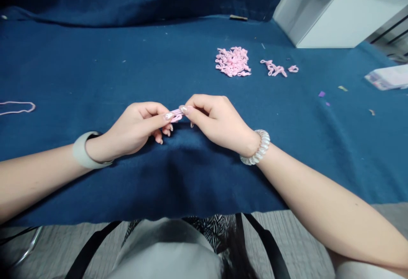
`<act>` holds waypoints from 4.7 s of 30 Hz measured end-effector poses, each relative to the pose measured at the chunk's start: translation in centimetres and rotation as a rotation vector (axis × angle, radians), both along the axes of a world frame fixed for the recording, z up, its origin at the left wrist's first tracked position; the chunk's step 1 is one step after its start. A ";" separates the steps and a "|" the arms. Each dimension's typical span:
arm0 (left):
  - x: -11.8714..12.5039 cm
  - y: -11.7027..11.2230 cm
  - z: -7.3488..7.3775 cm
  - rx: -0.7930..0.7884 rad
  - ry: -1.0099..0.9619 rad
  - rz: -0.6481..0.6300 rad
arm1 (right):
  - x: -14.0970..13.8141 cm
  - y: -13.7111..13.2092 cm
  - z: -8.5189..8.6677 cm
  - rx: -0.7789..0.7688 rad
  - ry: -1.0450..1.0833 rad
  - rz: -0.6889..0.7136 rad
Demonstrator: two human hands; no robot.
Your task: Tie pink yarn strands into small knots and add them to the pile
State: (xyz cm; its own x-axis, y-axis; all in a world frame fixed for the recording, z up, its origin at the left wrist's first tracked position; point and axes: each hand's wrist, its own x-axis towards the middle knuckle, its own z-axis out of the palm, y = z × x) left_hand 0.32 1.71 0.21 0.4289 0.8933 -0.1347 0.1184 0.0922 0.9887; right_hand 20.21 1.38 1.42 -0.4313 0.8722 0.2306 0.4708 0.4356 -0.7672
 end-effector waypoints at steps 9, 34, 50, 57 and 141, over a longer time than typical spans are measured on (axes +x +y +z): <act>-0.2 0.0 -0.1 0.041 0.016 -0.058 | 0.3 0.9 -0.2 -0.298 0.399 -0.097; 0.1 -0.4 0.3 0.107 0.134 -0.132 | 0.2 0.5 -0.3 0.384 -0.107 0.057; 0.4 -0.7 -0.1 0.404 0.234 -0.300 | 0.1 0.4 -0.2 0.908 -0.507 -0.012; 0.2 -0.6 -0.2 0.331 0.162 -0.320 | 0.6 0.5 0.4 0.879 -0.507 0.018; -0.4 1.1 0.4 0.387 0.079 0.366 | -1.5 -0.5 -1.6 -0.735 0.566 0.013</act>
